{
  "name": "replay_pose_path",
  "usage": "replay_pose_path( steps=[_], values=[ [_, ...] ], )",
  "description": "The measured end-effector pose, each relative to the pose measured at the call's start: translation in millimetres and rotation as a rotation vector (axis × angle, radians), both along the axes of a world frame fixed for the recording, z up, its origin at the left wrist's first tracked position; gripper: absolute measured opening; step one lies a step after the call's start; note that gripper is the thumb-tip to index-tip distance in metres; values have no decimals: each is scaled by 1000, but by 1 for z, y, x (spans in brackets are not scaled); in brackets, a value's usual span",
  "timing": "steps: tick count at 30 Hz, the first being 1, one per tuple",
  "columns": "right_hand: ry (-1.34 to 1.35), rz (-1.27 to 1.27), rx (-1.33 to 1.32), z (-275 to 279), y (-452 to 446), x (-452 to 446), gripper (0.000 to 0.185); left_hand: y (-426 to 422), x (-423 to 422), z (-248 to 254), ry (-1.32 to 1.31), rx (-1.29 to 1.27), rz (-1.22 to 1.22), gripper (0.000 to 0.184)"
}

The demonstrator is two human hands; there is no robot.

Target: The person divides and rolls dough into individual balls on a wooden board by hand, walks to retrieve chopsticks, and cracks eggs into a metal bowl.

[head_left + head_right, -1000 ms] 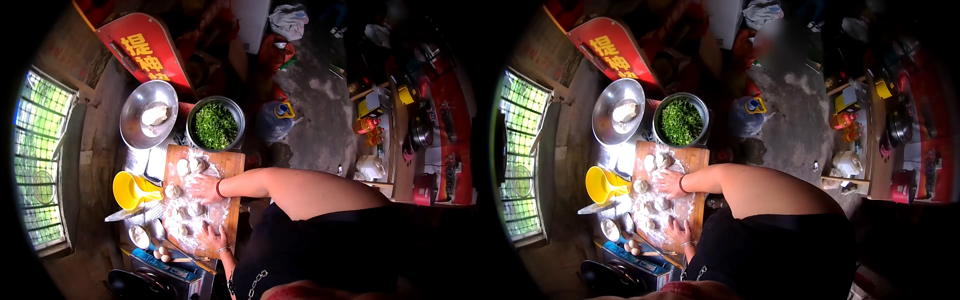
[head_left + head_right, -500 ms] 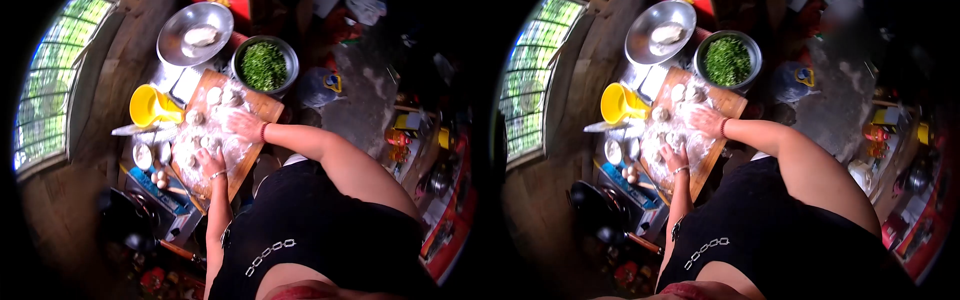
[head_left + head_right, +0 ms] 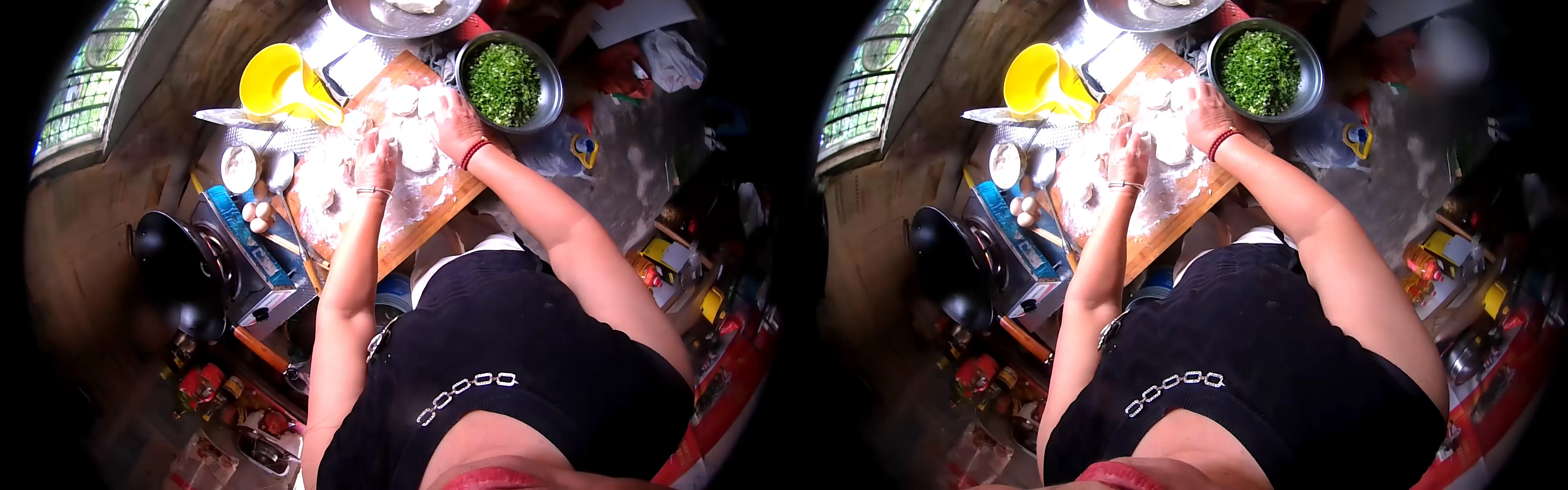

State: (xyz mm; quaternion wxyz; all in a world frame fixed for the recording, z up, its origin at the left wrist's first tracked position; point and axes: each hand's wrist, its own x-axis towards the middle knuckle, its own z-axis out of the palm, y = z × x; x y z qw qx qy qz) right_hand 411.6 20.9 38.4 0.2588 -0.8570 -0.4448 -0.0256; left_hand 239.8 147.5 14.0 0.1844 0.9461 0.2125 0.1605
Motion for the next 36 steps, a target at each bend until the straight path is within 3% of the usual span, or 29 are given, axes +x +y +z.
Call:
replay_pose_path(
  steps=[5, 9, 11, 13, 17, 21, 23, 25, 28, 31, 33, 35, 36],
  values=[
    [-285, 176, 36, 14, 30, 13, 21, -13, -18, 10, 14, -82, 119, 46],
    [-147, 339, -211, -8, 58, 37, 20, -31, -73, 3, -36, -138, 242, 50],
    [-85, 245, -327, -13, 77, 51, 22, -45, -98, 11, -22, -231, 287, 46],
    [-81, 121, -233, -11, 86, 57, 22, -56, -118, 20, -6, -261, 320, 44],
    [-207, 316, 2, 19, 75, 26, 33, -74, -147, 25, -55, -225, 380, 39],
    [-32, 464, -32, 6, 41, -52, 63, -86, -165, 27, -25, -284, 447, 36],
    [-74, 513, -476, -25, 31, -75, 68, -92, -163, 41, -9, -227, 483, 36],
    [-27, 495, -555, -13, 40, -78, 70, -98, -173, 35, -47, -212, 564, 38],
    [54, 527, -454, 7, 47, -67, 68, -99, -171, 41, -119, -454, 668, 39],
    [149, 504, -45, 8, 39, -71, 62, -86, -134, 82, -276, -673, 611, 40],
    [784, 429, 268, 15, 38, -91, 58, -77, -94, 83, -385, -397, 490, 41],
    [2157, 376, 351, 42, 32, -102, 59, -69, -57, 121, -271, -491, 195, 42],
    [2175, 339, 400, 68, 31, -106, 61, -69, -45, 112, -373, -326, 169, 44]
  ],
)
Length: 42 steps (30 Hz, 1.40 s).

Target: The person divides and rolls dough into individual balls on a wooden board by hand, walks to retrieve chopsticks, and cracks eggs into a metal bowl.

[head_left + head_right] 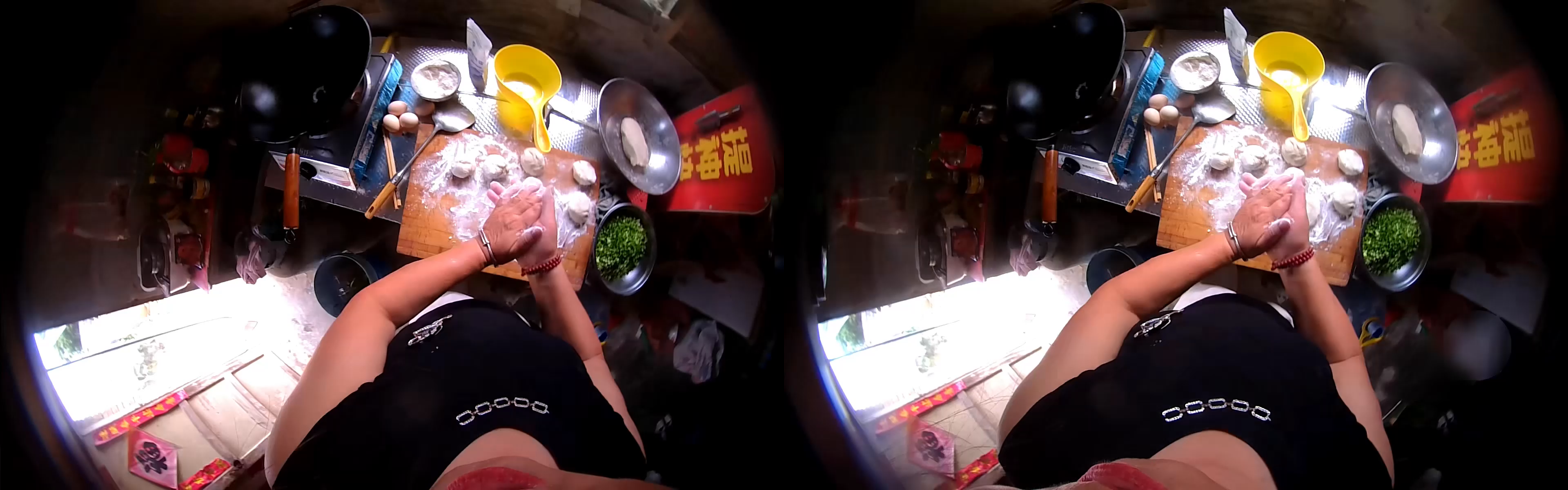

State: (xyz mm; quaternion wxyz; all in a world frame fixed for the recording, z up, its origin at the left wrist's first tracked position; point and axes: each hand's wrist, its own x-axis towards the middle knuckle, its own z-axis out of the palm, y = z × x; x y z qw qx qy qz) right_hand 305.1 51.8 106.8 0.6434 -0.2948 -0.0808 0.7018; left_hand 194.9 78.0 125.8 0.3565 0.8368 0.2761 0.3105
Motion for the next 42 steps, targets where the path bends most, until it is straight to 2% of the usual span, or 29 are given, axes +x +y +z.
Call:
replay_pose_path(
  steps=[1, 3, 5, 6, 7, 9, 11, 12, 15, 16, 19, 21, 23, 24, 26, 27, 29, 31, 33, 34, 36, 38, 41, 42],
  values=[
    [28, -44, -7, 27, -1, -5, 64, 0, 7, -8, -78, 168, 14, 46],
    [200, 39, -10, 67, -11, 11, 66, 18, 13, -1, 59, 148, -63, 49],
    [-24, 46, -70, 63, -25, 24, 67, 30, 23, -10, 95, 135, -43, 47],
    [-137, 44, -98, 65, -28, 29, 68, 36, 29, -11, 43, -26, 4, 47],
    [-136, 29, -60, 70, -30, 32, 68, 44, 32, -5, 96, -464, -54, 46],
    [-127, -3, 21, 80, -30, 34, 69, 49, 46, -8, -283, -1171, -136, 44],
    [17, -71, -3, 74, -29, 38, 74, 37, 57, -3, -671, -1489, -141, 37],
    [55, -90, 25, 77, -29, 38, 73, 25, 62, 39, -867, -1657, -28, 31],
    [72, -40, 118, 75, -33, 36, 78, 37, 60, 26, -543, -1547, 83, 30],
    [-95, -26, 160, 74, -35, 34, 77, 37, 55, 30, -410, -1476, 85, 34],
    [-710, 48, 380, 69, -37, 20, 75, 34, 69, 5, -437, -1182, 413, 40],
    [-1245, 111, 493, 56, -37, 26, 79, 35, 69, -16, -260, -836, 554, 46],
    [-1528, 132, 574, 66, -39, 21, 80, 35, 67, -40, -172, -611, 582, 47],
    [-1544, 187, 541, 64, -43, 22, 81, 34, 59, -26, -175, -679, 526, 40],
    [-1575, 296, 481, 55, -49, 26, 82, 39, 64, -48, -240, -522, 603, 35],
    [-1415, 260, 433, 52, -48, 25, 83, 41, 64, -43, -273, -443, 641, 34],
    [-1095, 195, 337, 48, -47, 17, 85, 38, 77, -30, -552, -1152, 485, 29],
    [-592, 70, 271, 68, -39, 7, 79, 31, 90, -31, -528, -1008, 416, 33],
    [-634, 2, 236, 71, -29, 11, 75, 23, 93, -44, 36, -333, 344, 52],
    [-560, -39, 268, 60, -22, 18, 69, 16, 95, -38, -77, -386, 284, 54],
    [-475, -74, 157, 45, -11, 29, 66, 4, 99, -25, -253, -500, 165, 57],
    [-475, -117, 74, 10, 0, 48, 66, -9, 101, -18, -288, -650, 115, 59],
    [-307, -134, -230, 32, -5, 41, 70, -17, 107, -19, -97, -701, 146, 61],
    [-209, -108, -204, 22, -6, 46, 76, -13, 104, -22, 8, -681, 176, 61]
  ],
)
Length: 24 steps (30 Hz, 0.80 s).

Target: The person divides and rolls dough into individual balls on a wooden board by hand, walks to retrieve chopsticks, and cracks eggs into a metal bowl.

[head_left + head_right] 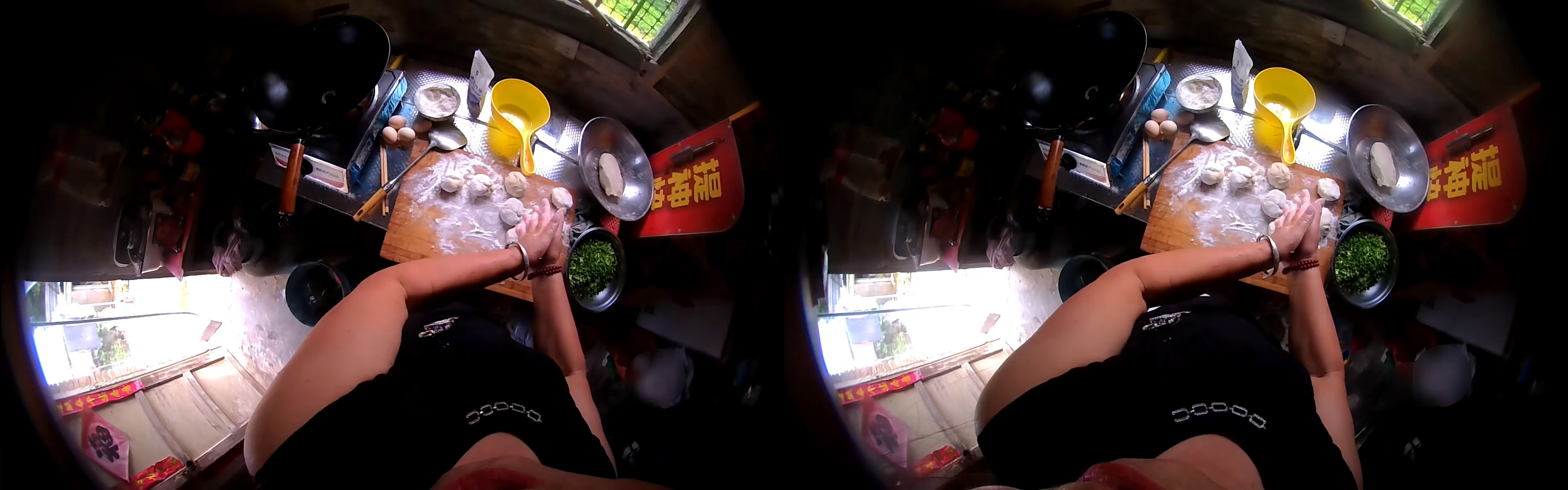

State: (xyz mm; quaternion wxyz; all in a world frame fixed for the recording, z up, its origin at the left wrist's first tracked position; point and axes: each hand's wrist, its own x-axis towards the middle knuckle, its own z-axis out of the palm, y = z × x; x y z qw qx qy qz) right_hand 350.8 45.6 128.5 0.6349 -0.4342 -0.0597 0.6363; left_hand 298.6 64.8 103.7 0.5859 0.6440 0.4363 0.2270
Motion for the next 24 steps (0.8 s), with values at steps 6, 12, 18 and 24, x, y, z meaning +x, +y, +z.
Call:
replay_pose_path(
  steps=[6, 12, 18, 24],
  values=[
    [-282, 120, 264, 81, -14, -39, 81, 61, -51, 3, 443, 131, 14, 57],
    [-1049, 83, 347, 32, -2, -18, 67, 27, -18, 11, -914, -703, 137, 65],
    [-1424, 173, 168, -59, -23, 36, 53, 12, -50, 84, -441, -270, 132, 92],
    [-1144, -4, 106, -64, -11, 51, 45, 4, -105, 70, 117, 98, 77, 96]
  ],
)
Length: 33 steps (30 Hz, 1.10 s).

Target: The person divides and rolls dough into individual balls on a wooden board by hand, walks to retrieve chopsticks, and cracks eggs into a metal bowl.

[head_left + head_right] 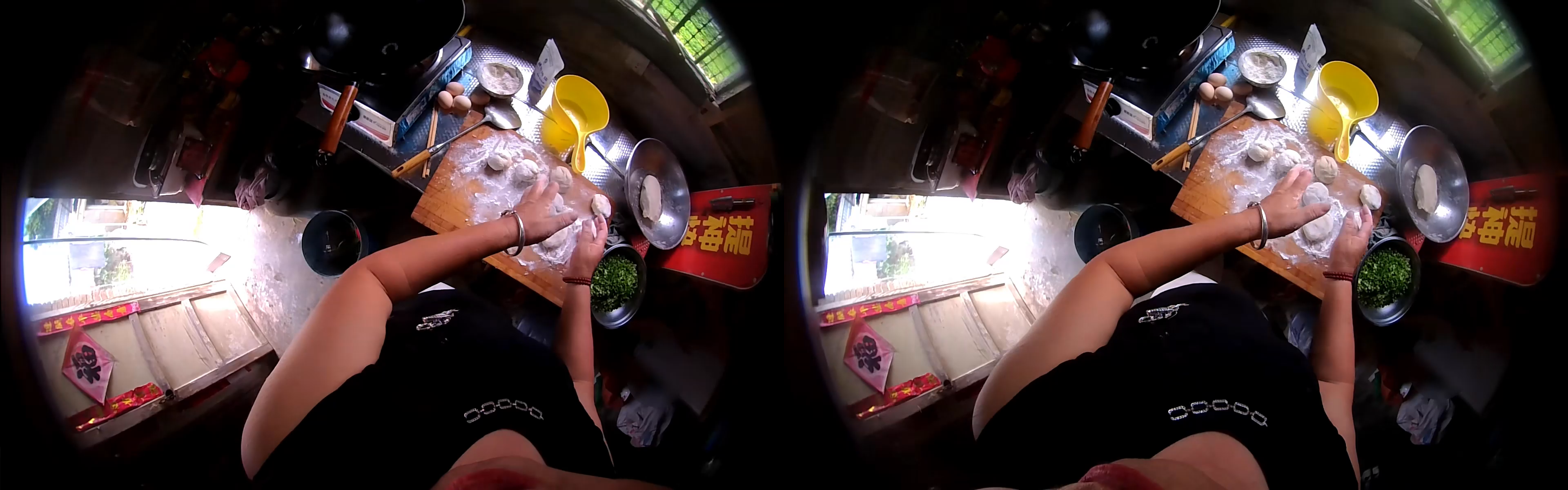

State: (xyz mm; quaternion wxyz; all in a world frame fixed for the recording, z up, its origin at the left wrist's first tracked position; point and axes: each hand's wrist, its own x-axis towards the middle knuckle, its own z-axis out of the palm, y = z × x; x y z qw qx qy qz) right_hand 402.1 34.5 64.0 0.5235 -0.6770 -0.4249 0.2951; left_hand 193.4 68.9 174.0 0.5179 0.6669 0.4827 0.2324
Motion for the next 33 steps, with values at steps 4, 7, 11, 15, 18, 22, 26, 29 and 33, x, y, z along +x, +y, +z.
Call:
replay_pose_path(
  steps=[4, 7, 11, 15, 18, 22, 26, 29, 33],
  values=[
    [138, -31, -25, 2, -7, 3, 47, -38, -49, -47, 345, 31, 38, 92],
    [77, 5, -17, -11, -17, 15, 47, -67, -102, -63, 534, 11, 18, 84],
    [314, -57, -165, 16, -38, 2, 45, -105, -166, -75, 622, -137, 55, 69],
    [272, -37, -216, 8, -52, -2, 46, -145, -225, -99, 672, -173, 186, 68],
    [243, -7, -193, 11, -61, -28, 48, -177, -267, -114, 703, -208, 237, 68],
    [185, 58, -178, 23, -80, -84, 47, -231, -334, -136, 772, -220, 303, 66],
    [162, 141, -219, 30, -107, -155, 48, -301, -417, -170, 776, -330, 490, 58],
    [117, 237, -218, 37, -125, -208, 50, -373, -475, -190, 826, -503, 683, 58],
    [51, 402, -203, 21, -125, -261, 51, -494, -534, -228, 927, -723, 835, 66]
  ],
)
